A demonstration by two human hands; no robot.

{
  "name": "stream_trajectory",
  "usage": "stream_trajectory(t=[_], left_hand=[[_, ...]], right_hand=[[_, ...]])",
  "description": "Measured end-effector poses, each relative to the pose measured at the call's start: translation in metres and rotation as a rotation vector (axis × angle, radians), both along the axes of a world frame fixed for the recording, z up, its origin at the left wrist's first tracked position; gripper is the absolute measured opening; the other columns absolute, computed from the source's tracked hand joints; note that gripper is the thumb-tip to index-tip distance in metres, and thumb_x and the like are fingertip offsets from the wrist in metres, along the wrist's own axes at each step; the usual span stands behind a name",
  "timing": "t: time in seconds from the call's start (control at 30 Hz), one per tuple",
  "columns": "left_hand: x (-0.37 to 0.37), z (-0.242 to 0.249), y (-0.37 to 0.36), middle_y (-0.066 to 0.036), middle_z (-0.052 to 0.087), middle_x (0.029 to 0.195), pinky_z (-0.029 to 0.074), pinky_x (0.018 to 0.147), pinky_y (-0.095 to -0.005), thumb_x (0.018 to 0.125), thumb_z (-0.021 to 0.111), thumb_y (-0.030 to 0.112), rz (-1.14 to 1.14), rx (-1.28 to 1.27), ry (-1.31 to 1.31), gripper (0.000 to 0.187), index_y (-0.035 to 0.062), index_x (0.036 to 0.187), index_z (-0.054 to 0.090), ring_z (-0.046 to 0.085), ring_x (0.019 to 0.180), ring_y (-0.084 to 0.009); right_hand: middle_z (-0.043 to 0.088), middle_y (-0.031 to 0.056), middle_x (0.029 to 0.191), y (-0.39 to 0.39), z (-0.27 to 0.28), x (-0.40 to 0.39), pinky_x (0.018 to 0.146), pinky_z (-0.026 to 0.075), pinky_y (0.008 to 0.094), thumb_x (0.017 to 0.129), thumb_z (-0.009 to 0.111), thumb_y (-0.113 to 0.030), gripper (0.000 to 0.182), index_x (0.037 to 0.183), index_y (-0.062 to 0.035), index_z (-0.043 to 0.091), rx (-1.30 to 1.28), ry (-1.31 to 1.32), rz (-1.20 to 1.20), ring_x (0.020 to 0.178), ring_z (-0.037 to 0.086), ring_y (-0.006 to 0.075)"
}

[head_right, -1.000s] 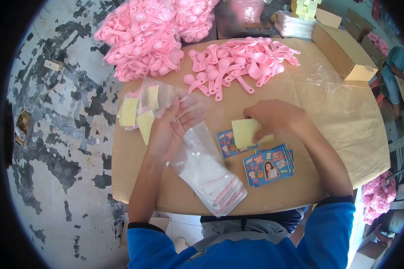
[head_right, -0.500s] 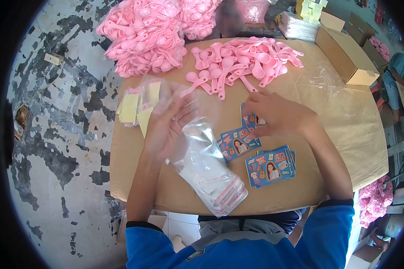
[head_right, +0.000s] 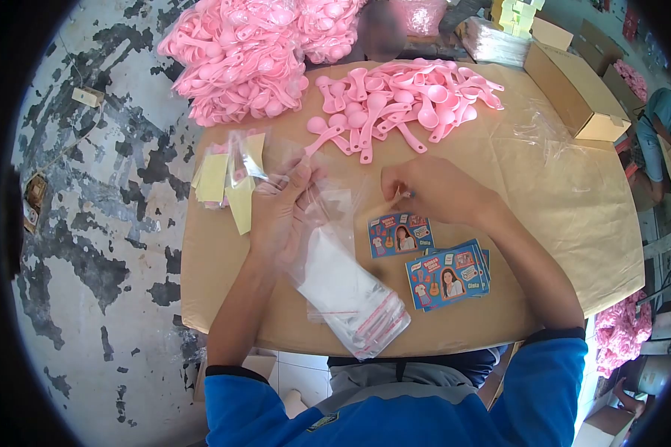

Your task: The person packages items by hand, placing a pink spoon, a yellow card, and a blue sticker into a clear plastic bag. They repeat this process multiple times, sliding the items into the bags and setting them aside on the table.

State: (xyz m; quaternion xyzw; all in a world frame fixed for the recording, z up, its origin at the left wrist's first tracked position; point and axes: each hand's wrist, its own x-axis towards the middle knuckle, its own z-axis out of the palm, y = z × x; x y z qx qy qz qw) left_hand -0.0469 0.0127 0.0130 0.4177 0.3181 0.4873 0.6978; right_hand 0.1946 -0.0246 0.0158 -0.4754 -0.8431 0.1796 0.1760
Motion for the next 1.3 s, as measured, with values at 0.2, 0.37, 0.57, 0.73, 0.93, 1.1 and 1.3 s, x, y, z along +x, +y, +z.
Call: stream_trajectory(t=[0.2,0.37,0.57,0.73,0.93,1.1,1.3], left_hand=[[0.002,-0.012,0.008,-0.014,0.063,0.107,0.055,0.08,-0.0361,0.09,0.066,0.02,0.124,0.017,-0.127,0.04,0.0003,0.119,0.047,0.064,0.098,-0.022],[0.003,-0.01,0.007,-0.015,0.06,0.109,0.055,0.088,-0.0351,0.09,0.064,0.012,0.087,-0.021,-0.145,0.043,-0.0006,0.124,0.039,0.064,0.099,-0.0234],[0.002,-0.011,0.006,-0.016,0.062,0.105,0.055,0.084,-0.0306,0.087,0.068,0.005,0.127,0.041,-0.144,0.042,-0.0031,0.121,0.045,0.066,0.094,-0.0231],[0.002,-0.008,0.007,-0.014,0.065,0.098,0.057,0.077,-0.0301,0.086,0.07,0.009,0.191,0.107,-0.126,0.045,-0.0032,0.122,0.047,0.066,0.09,-0.0216],[0.007,-0.005,-0.001,-0.014,0.062,0.104,0.054,0.084,-0.0305,0.089,0.066,0.009,0.141,0.075,-0.035,0.04,-0.0045,0.122,0.048,0.063,0.095,-0.0179],[0.007,-0.007,-0.002,-0.015,0.062,0.109,0.055,0.084,-0.0306,0.088,0.066,0.009,0.07,0.134,-0.005,0.043,-0.0053,0.125,0.047,0.063,0.098,-0.0176],[0.01,0.002,-0.008,-0.013,0.065,0.106,0.056,0.081,-0.0302,0.087,0.068,0.006,-0.063,0.109,0.045,0.04,-0.0051,0.121,0.051,0.065,0.094,-0.0171]], right_hand=[[0.06,0.0011,0.075,-0.007,0.027,-0.012,0.048,0.046,0.0225,0.097,0.055,-0.025,0.023,0.108,-0.0053,0.056,-0.431,0.639,-0.254,0.054,0.055,0.0064],[0.058,-0.0008,0.074,-0.004,0.014,-0.017,0.047,0.045,0.0209,0.097,0.055,-0.028,0.024,0.108,-0.0069,0.056,-0.42,0.733,-0.279,0.053,0.056,0.005],[0.058,-0.0009,0.07,-0.002,0.015,-0.01,0.046,0.045,0.0207,0.095,0.058,-0.032,0.028,0.109,-0.0069,0.057,-0.457,0.692,-0.315,0.053,0.056,0.0052],[0.062,0.0011,0.074,-0.004,0.018,-0.01,0.046,0.046,0.0214,0.094,0.059,-0.032,0.029,0.108,-0.0065,0.057,-0.527,0.745,-0.209,0.053,0.056,0.006],[0.062,0.0012,0.074,-0.008,0.014,-0.025,0.047,0.045,0.0209,0.094,0.06,-0.029,0.027,0.109,-0.0059,0.059,-0.474,0.776,-0.198,0.052,0.055,0.0059],[0.058,-0.0011,0.07,-0.01,0.02,-0.024,0.047,0.042,0.019,0.094,0.059,-0.02,0.02,0.106,-0.0035,0.061,-0.485,0.567,-0.17,0.052,0.053,0.0033],[0.059,-0.0021,0.067,-0.012,0.015,-0.03,0.051,0.044,0.0229,0.093,0.062,-0.026,0.025,0.101,-0.0029,0.067,-0.444,0.756,-0.159,0.058,0.054,0.0038]])
